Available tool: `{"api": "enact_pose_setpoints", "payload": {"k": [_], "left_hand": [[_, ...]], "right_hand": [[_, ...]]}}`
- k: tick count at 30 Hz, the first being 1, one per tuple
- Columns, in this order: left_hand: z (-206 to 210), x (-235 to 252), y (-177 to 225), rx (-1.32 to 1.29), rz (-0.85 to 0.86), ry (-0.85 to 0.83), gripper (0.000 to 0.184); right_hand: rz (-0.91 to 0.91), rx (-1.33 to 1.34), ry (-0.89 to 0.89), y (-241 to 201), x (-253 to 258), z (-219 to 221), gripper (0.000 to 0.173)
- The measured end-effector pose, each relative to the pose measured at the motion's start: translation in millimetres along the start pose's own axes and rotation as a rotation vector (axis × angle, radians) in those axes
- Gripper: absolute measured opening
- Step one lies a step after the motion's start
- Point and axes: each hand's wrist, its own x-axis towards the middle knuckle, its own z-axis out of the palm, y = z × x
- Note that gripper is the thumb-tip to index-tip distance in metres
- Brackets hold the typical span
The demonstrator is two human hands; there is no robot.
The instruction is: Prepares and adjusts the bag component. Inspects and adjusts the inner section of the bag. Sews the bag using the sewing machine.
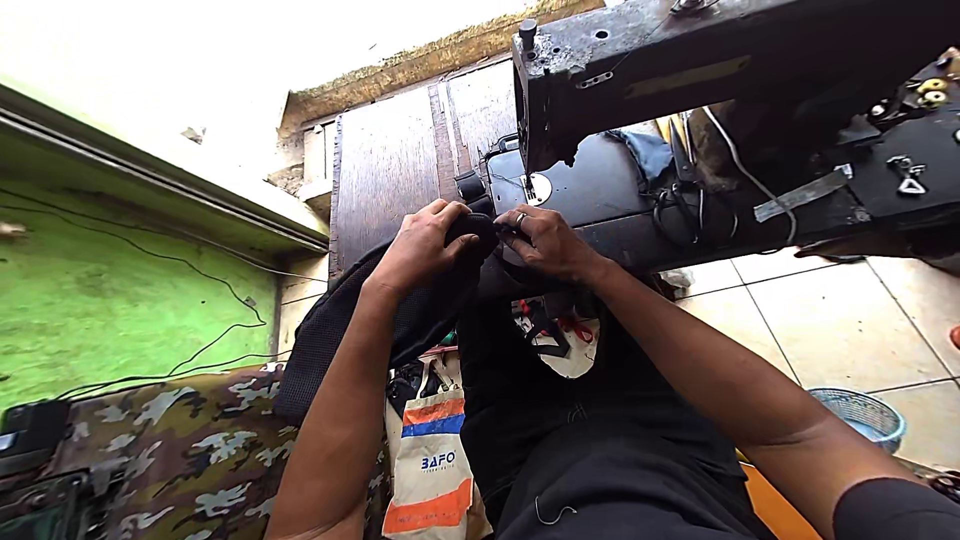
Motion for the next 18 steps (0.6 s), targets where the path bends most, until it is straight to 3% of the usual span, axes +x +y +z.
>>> {"api": "enact_pose_setpoints", "payload": {"k": [4, 9, 11, 14, 18], "left_hand": [[6.6, -25.9, 3.8, -0.075, 0.101, 0.029, 0.029], [41.4, -91.2, 45.8, -0.297, 0.079, 0.102, 0.038], [68.3, -111.7, 67.1, -0.385, -0.023, 0.194, 0.047], [103.8, -118.7, 86.6, -0.407, -0.163, 0.496, 0.063], [107.2, -106.5, 96.2, -0.444, -0.293, 0.679, 0.054]], "right_hand": [[0.158, 0.375, -0.147, -20.1, -9.4, -17.4, 0.020], [0.212, 0.816, -0.420, -41.6, -48.8, -33.0, 0.018], [0.195, 0.764, -0.447, -41.3, -61.0, -34.9, 0.024], [0.194, 0.590, -0.429, -40.4, -69.4, -39.7, 0.028], [0.118, 0.362, -0.351, -42.2, -81.8, -46.3, 0.033]]}}
